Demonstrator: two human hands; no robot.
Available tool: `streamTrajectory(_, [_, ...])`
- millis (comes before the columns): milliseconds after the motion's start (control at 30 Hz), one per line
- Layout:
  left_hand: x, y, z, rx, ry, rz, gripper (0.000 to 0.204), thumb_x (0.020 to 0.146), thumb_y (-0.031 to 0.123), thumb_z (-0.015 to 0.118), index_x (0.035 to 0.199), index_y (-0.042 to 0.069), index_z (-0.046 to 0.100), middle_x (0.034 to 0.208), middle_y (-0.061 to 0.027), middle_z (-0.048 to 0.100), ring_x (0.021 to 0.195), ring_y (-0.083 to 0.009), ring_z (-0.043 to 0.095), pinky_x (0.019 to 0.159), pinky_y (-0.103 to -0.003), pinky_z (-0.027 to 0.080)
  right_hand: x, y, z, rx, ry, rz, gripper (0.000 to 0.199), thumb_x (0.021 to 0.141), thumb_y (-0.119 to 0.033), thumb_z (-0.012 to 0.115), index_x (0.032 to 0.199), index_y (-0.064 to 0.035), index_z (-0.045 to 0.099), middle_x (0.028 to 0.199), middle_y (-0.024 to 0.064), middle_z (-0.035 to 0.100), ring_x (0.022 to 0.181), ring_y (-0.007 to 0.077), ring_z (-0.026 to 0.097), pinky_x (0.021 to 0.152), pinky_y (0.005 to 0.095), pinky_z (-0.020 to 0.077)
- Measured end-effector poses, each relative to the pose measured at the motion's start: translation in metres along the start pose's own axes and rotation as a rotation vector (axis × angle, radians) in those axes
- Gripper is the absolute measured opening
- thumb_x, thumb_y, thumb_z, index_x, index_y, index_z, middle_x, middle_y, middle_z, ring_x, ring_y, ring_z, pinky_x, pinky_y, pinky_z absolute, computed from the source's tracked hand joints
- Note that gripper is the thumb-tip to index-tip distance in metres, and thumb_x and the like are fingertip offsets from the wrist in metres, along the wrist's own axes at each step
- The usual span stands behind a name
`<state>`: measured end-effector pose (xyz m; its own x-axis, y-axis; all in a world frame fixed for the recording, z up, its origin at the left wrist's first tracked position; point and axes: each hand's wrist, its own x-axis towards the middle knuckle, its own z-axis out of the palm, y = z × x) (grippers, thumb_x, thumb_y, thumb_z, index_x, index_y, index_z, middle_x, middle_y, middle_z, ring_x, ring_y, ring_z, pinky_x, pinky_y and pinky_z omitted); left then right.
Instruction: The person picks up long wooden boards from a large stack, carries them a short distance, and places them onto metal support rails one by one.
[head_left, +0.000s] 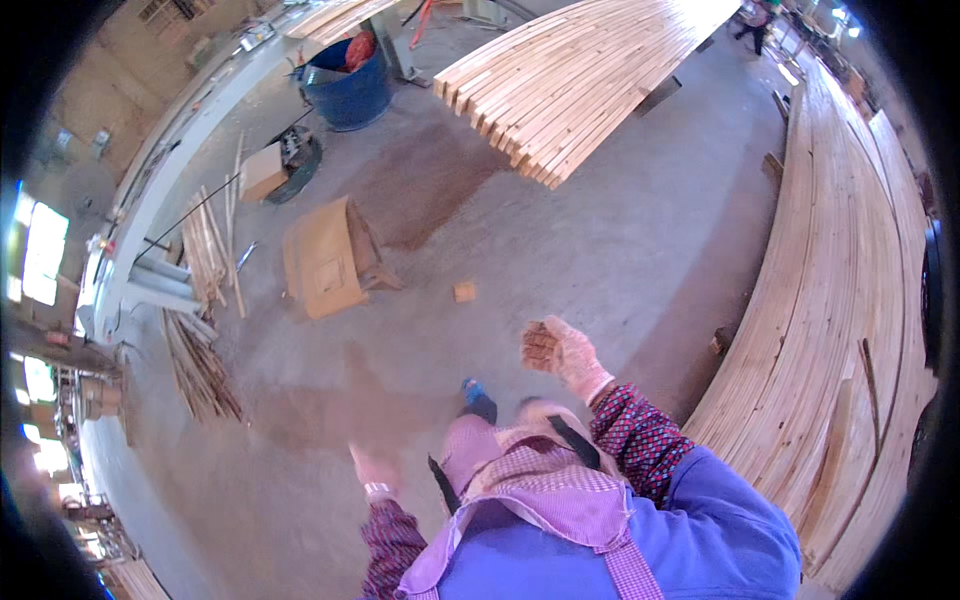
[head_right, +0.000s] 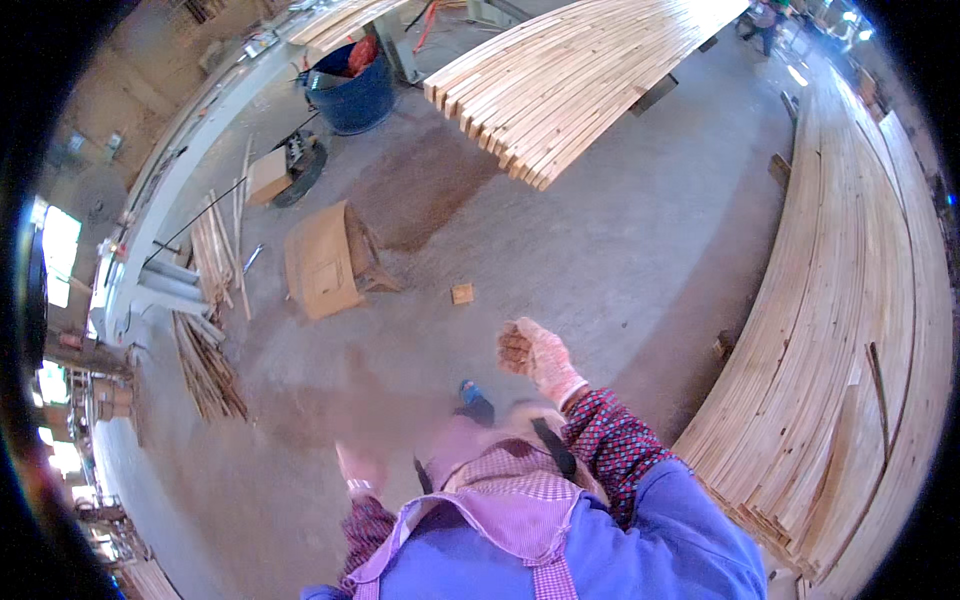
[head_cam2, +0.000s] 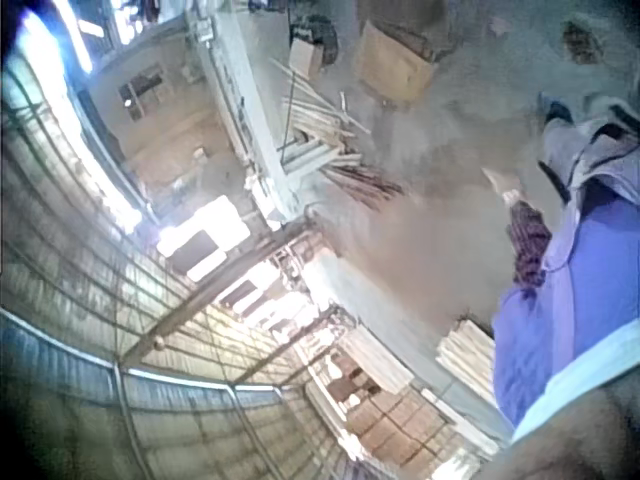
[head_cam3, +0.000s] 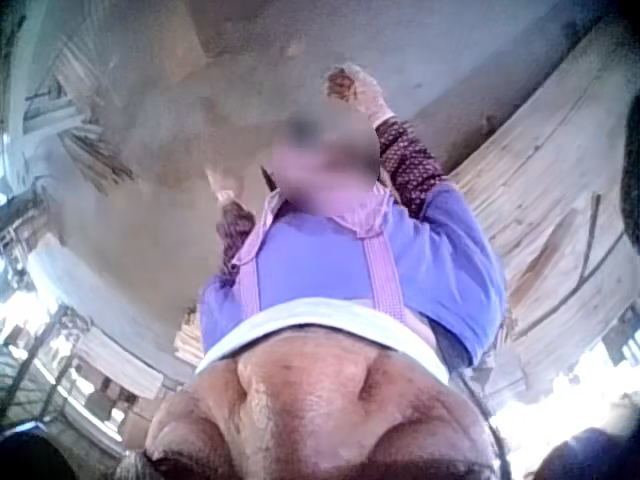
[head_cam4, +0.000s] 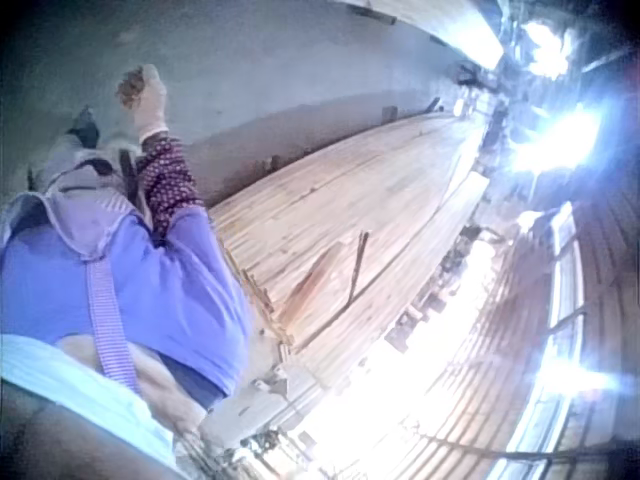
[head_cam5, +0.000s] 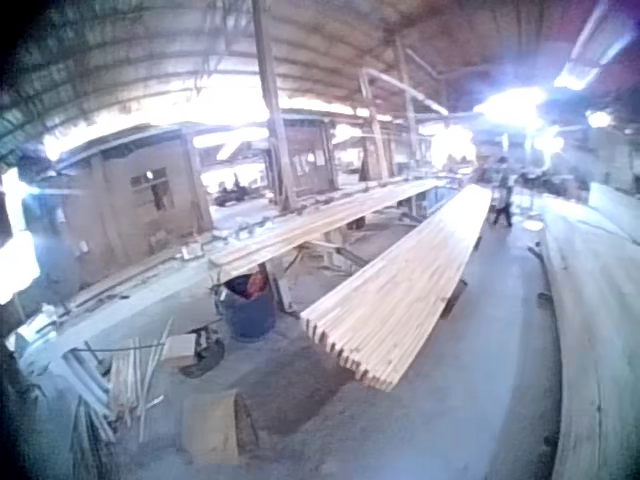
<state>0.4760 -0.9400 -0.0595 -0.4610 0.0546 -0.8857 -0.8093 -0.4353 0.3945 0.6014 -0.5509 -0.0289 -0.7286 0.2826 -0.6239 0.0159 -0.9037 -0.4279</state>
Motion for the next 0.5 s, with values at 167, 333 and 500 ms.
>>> streamTrajectory(167, [0.065, 0.154, 0.285, 0.297, -0.377, 0.158, 0.061, 0.095, 0.053, 0.035, 0.133, 0.007, 0.044, 0.136, -0.0096, 0.047, 0.122, -0.027, 0.044, 0.1, -0.047, 0.037, 0.074, -0.05, 0.093, 0.002, 0.07, -0.081, 0.028, 0.092, -0.031, 0.054, 0.103, -0.0064, 0.062, 0.093, 0.0087, 0.066, 0.084, 0.0211, 0.063, 0.074, 0.0368, 0.0518])
streamTrajectory(333, [0.122, 0.208, 0.504, 0.497, -0.727, 0.26, 0.064, 0.092, 0.057, 0.04, 0.128, 0.004, 0.049, 0.127, -0.013, 0.054, 0.116, -0.0307, 0.051, 0.1, -0.048, 0.038, 0.188, -0.113, 0.15, 0.077, 0.116, -0.126, 0.038, 0.094, -0.033, 0.05, 0.113, -0.0019, 0.058, 0.103, 0.0114, 0.065, 0.09, 0.0244, 0.063, 0.083, 0.039, 0.0504])
streamTrajectory(500, [0.19, 0.218, 0.636, 0.747, -0.718, 0.091, 0.066, 0.092, 0.059, 0.037, 0.132, 0.007, 0.046, 0.13, -0.0119, 0.053, 0.12, -0.0287, 0.048, 0.102, -0.047, 0.034, 0.293, -0.173, 0.201, 0.115, 0.102, -0.154, 0.022, 0.089, -0.026, 0.058, 0.101, -0.0074, 0.061, 0.087, 0.0017, 0.063, 0.067, 0.0124, 0.057, 0.062, 0.0257, 0.0466])
